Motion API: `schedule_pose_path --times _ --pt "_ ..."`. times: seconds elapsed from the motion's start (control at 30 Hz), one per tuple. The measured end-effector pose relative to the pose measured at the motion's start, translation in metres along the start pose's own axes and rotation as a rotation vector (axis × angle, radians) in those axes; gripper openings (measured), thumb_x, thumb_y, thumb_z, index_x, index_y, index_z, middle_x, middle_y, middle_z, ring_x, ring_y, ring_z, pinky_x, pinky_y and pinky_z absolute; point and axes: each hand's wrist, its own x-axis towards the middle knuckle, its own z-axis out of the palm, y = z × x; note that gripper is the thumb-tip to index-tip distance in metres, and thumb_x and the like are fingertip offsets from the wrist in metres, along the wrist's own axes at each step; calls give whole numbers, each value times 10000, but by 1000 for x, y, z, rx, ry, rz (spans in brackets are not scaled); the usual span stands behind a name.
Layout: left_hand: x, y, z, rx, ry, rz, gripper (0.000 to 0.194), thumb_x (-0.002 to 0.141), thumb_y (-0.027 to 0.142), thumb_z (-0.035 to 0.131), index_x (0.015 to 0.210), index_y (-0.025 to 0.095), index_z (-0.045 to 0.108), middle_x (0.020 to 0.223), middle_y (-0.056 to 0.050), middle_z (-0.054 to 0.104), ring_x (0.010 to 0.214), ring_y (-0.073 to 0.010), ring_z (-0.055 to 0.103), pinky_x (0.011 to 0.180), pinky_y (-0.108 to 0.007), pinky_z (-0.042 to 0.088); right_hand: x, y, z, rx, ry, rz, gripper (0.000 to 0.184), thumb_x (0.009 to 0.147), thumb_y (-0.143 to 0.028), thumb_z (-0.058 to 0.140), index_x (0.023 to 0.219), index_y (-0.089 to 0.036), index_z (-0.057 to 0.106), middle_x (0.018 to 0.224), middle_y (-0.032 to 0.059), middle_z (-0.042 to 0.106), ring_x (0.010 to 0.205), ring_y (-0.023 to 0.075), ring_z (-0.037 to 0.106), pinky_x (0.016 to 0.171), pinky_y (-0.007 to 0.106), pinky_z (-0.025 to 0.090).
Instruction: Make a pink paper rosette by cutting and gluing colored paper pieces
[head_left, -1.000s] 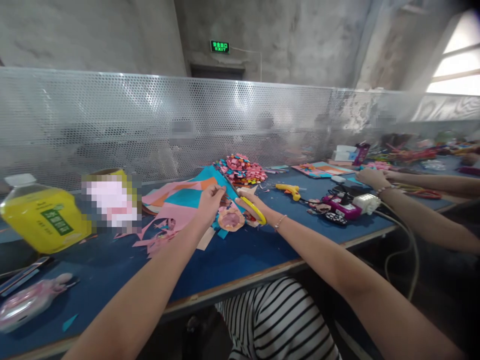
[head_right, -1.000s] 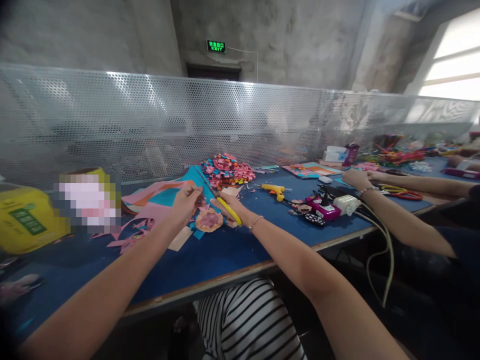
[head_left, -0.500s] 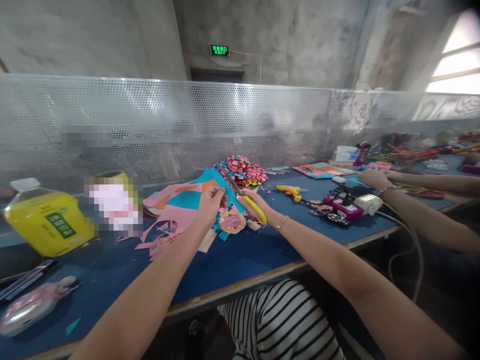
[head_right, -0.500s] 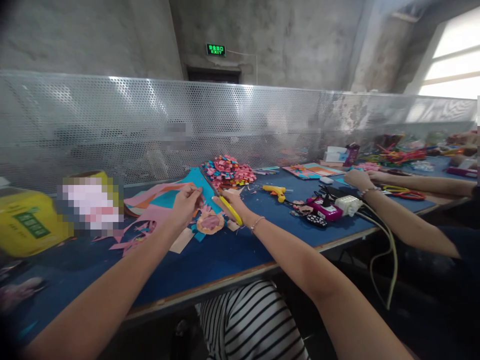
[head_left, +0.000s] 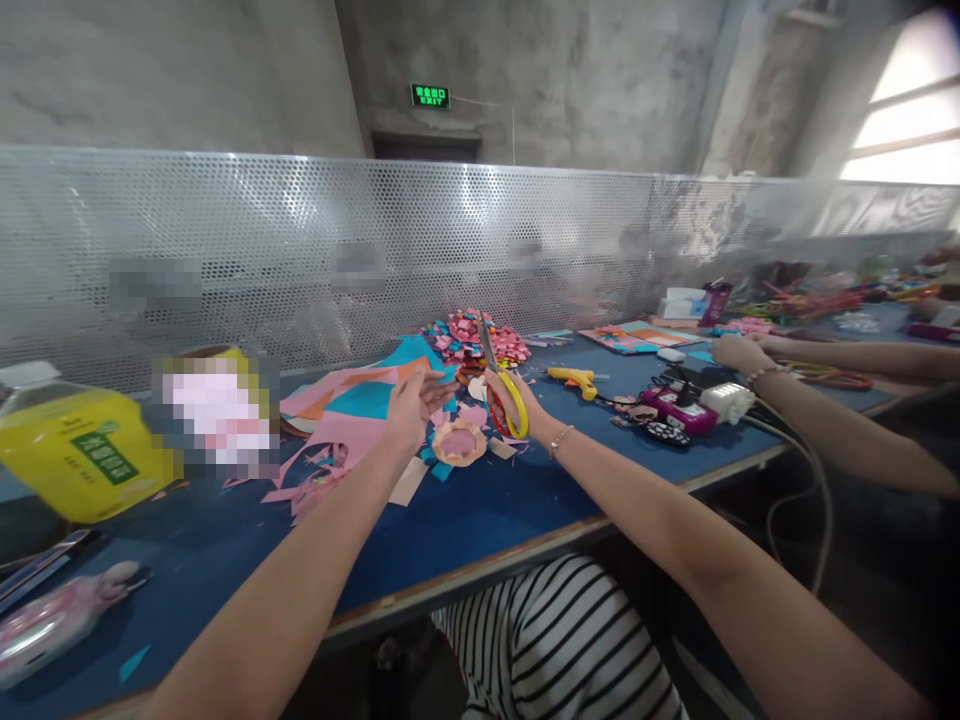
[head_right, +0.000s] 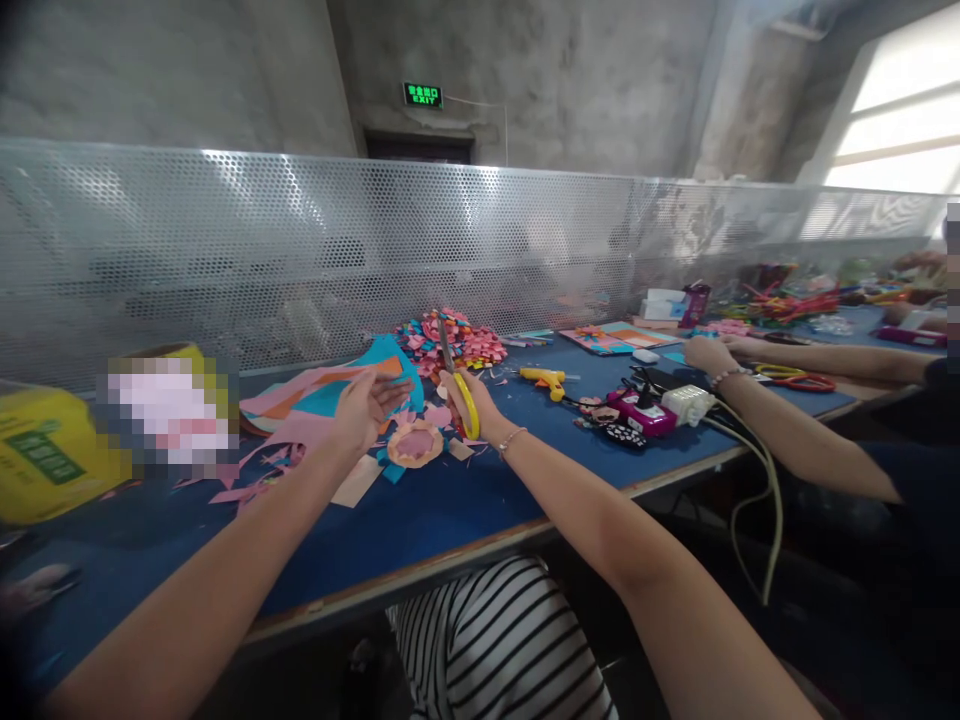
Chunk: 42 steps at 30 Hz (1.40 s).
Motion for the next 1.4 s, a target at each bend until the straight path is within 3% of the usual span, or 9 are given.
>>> schedule_pose_path --times 0.2,0.37,0.6,0.8,0.97,1.07,1.17,1.23,1.4 --pt "5 -6 -10 351 0 136 288 538 294 704 753 175 554 556 32 572 491 -108 516 476 -222 381 11 14 -6 -23 17 4 307 763 -452 563 678 -207 398 419 -81 399 290 50 339 283 177 251" --pt "6 -2 -12 459 -68 166 309 577 261 642 842 199 495 590 40 595 577 -144 580 578 -262 441 15 15 -10 -121 23 -71 309 698 -440 622 741 -210 420 459 -90 424 295 46 363 286 172 280" --pt "11 1 -13 701 -168 203 142 605 241 564 716 175 622 692 -28 658 737 -196 620 722 -314 462 20 4 -19 -151 144 -122 357 654 -428 649 860 -196 473 620 -39 491 403 65 459 322 187 343" --pt "13 -5 -17 747 -182 191 178 597 259 573 715 179 681 647 -15 649 616 -158 575 598 -274 447 13 -6 -24 -96 47 -192 321 628 -403 661 795 -190 488 675 -32 483 529 71 486 437 193 466" --pt "11 -3 -16 656 -124 142 144 526 226 652 663 195 685 578 -1 631 520 -137 537 522 -248 424 20 0 -25 -176 -65 -89 334 532 -184 673 815 -187 495 686 -48 525 529 79 519 451 199 453" --pt "11 3 -14 428 9 115 303 487 219 706 784 177 662 624 0 632 575 -140 567 547 -240 443 25 8 -23 -191 -31 -107 325 507 -91 628 788 -187 495 647 -72 519 522 62 502 489 184 442" --pt "13 8 -13 86 139 47 289 544 294 699 784 181 586 702 0 628 649 -142 592 587 -251 474 26 14 -16 -71 -3 -97 328 519 -109 630 788 -200 467 623 -88 498 521 62 518 525 193 462" --pt "14 9 -11 -94 161 -31 246 601 350 673 715 187 529 695 7 605 657 -139 593 619 -276 499 24 16 -10 56 -4 -77 355 529 -137 651 804 -212 440 631 -89 501 531 69 545 557 211 488" --pt "7 4 -2 -187 152 -194 244 580 199 707 597 174 464 601 13 575 631 -111 592 677 -268 513 19 12 2 215 0 -30 422 527 -145 697 814 -223 398 595 -108 474 511 69 564 564 222 507"
